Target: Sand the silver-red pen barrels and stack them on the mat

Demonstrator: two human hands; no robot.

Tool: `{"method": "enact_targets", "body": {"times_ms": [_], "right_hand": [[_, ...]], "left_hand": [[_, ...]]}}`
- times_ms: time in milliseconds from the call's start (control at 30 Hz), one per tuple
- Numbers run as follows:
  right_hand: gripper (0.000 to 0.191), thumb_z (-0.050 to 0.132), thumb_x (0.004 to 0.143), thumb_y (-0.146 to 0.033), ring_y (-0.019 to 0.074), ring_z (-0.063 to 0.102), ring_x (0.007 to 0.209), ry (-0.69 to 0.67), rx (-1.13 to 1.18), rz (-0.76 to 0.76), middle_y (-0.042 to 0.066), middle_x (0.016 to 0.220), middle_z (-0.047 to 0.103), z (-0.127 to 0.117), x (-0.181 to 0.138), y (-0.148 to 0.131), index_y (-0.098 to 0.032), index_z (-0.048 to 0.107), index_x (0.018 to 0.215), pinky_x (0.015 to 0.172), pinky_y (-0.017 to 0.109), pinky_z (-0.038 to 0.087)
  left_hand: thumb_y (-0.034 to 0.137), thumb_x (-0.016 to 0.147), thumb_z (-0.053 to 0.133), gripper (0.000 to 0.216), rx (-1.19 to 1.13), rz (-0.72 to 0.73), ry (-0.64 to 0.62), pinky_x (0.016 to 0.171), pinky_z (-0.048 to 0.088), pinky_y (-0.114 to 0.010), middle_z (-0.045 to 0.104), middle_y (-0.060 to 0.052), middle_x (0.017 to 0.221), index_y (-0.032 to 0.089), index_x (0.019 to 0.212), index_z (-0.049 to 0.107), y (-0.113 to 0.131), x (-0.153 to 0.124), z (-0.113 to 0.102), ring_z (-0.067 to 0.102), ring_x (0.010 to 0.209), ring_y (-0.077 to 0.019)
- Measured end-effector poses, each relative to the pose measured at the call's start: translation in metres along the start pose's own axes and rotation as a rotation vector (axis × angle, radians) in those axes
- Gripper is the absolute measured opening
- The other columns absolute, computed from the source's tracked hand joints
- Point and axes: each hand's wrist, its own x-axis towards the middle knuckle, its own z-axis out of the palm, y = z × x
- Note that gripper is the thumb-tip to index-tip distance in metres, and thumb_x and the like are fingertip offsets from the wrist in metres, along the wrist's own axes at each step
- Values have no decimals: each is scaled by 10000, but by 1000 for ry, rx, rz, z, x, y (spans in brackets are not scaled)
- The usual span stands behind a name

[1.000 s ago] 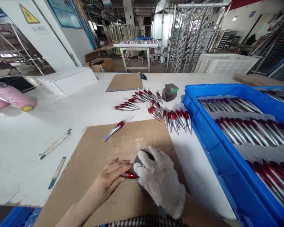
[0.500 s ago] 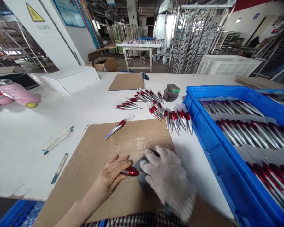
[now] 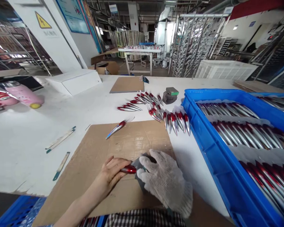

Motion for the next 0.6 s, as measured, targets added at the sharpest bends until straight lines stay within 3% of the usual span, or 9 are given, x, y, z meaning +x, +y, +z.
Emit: {"method": "enact_targets", "body": {"times_ms": [133,300,400,600], "right_hand": [[149,619,1004,-376,302,451,1271,51,-63,-111,4,1390,587,0,21,-10,-283,667,1110,1019,475,454],[165,673,979,-389,268,469,1227,40,-18,-183,-5,1355,606,-7,18,0,-278,660,1100,998,417,453],[263,706,946,-416,291,434,1282,39,6,-140,1,1418,573,-12,16,1,-285,644,1164,1032,438,433],[207,685,950,-366,304,430,1320,-100,2,-60,-20,1458,557,-18,21,-3,-298,672,1145,1075,477,411]], "left_hand": [[506,1060,379,371,-75,21,-65,1110,374,-467,767,-30,1122,338,1243,655,6,11,-10,688,1035,-220],[531,1063,336,413,-132,62,-100,1033,416,-403,753,-27,1112,320,1236,647,8,18,-16,669,1041,-212],[528,1062,344,407,-140,66,-100,1016,419,-392,748,-23,1105,317,1238,644,9,19,-17,669,1030,-212],[497,1069,362,374,-153,67,-91,1048,386,-410,750,-12,1093,332,1239,651,8,16,-15,670,1034,-209]]}}
